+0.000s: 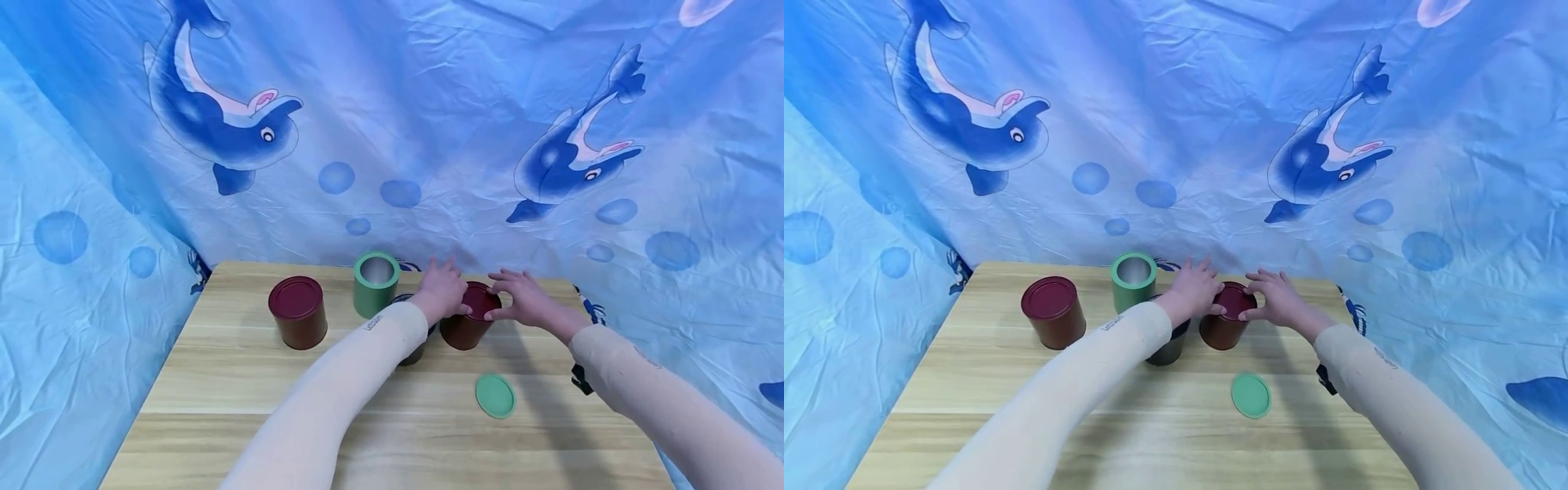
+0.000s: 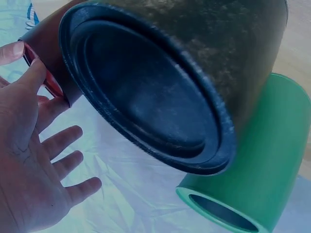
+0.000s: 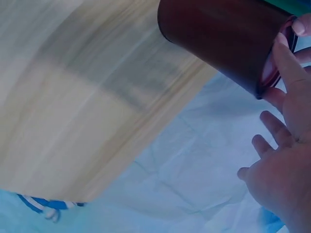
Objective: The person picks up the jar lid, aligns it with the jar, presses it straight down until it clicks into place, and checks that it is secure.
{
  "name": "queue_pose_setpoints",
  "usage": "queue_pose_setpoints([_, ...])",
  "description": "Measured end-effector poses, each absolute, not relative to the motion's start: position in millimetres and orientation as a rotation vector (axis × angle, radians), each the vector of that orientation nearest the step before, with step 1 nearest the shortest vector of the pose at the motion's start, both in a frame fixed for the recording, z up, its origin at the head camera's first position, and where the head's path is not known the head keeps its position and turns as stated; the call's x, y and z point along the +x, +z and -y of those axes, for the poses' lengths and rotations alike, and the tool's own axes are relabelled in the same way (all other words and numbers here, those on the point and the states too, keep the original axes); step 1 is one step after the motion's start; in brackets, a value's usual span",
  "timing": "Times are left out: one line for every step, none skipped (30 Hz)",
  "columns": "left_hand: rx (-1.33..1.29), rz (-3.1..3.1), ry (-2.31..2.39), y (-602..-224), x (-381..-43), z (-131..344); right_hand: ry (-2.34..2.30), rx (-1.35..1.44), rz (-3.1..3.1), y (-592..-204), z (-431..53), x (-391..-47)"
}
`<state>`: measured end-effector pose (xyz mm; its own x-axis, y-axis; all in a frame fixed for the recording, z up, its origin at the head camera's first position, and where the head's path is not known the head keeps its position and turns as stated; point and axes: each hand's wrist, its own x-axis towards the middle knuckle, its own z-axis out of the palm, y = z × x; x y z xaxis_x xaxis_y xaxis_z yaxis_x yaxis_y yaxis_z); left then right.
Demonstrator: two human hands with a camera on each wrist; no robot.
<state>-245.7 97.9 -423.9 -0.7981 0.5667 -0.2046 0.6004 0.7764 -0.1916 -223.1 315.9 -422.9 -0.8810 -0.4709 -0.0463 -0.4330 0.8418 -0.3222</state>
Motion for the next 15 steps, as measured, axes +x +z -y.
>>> queue_pose_setpoints([0.94, -2.837, -0.352, -425, -245, -96, -0.496, -0.71, -2.898, -425, -317, -222])
queue_pose_setpoints([0.944, -2.843, -0.33, -426, -245, -94, -0.524, -0.706, -2.901, -427, -319, -221])
queue_pose_setpoints([0.948, -2.85, -0.31, -427, -245, -92, -0.547, -0.701, -2.901, -430, -320, -220])
queue_pose_setpoints([0.948, -2.855, -0.288, -429, -244, -90, -0.569, -0.699, -2.901, -432, -321, -219])
queue_pose_setpoints([0.949, -2.859, -0.274, -431, -244, -89, -0.583, -0.705, -2.904, -434, -321, -218])
queue_pose_setpoints([0.956, -2.866, -0.262, -432, -243, -88, -0.598, -0.707, -2.908, -436, -322, -217])
queue_pose_setpoints([0.964, -2.871, -0.255, -433, -243, -87, -0.601, -0.717, -2.915, -437, -323, -216])
queue_pose_setpoints([0.974, -2.876, -0.25, -433, -242, -87, -0.605, -0.724, -2.925, -437, -324, -215])
queue_pose_setpoints([0.988, -2.885, -0.247, -433, -241, -86, -0.61, -0.734, -2.935, -438, -325, -214])
queue_pose_setpoints([1.003, -2.894, -0.244, -433, -241, -86, -0.611, -0.74, -2.948, -438, -326, -213])
queue_pose_setpoints([1.017, -2.905, -0.239, -432, -240, -86, -0.616, -0.745, -2.961, -438, -327, -212])
queue_pose_setpoints([1.029, -2.915, -0.231, -431, -238, -86, -0.634, -0.741, -2.971, -437, -328, -211])
queue_pose_setpoints([1.041, -2.923, -0.226, -429, -237, -86, -0.65, -0.732, -2.979, -436, -329, -210])
queue_pose_setpoints([1.057, -2.93, -0.211, -427, -235, -87, -0.68, -0.71, -2.981, -434, -330, -209])
queue_pose_setpoints([1.077, -2.939, -0.199, -425, -232, -87, -0.706, -0.684, -2.984, -432, -332, -207])
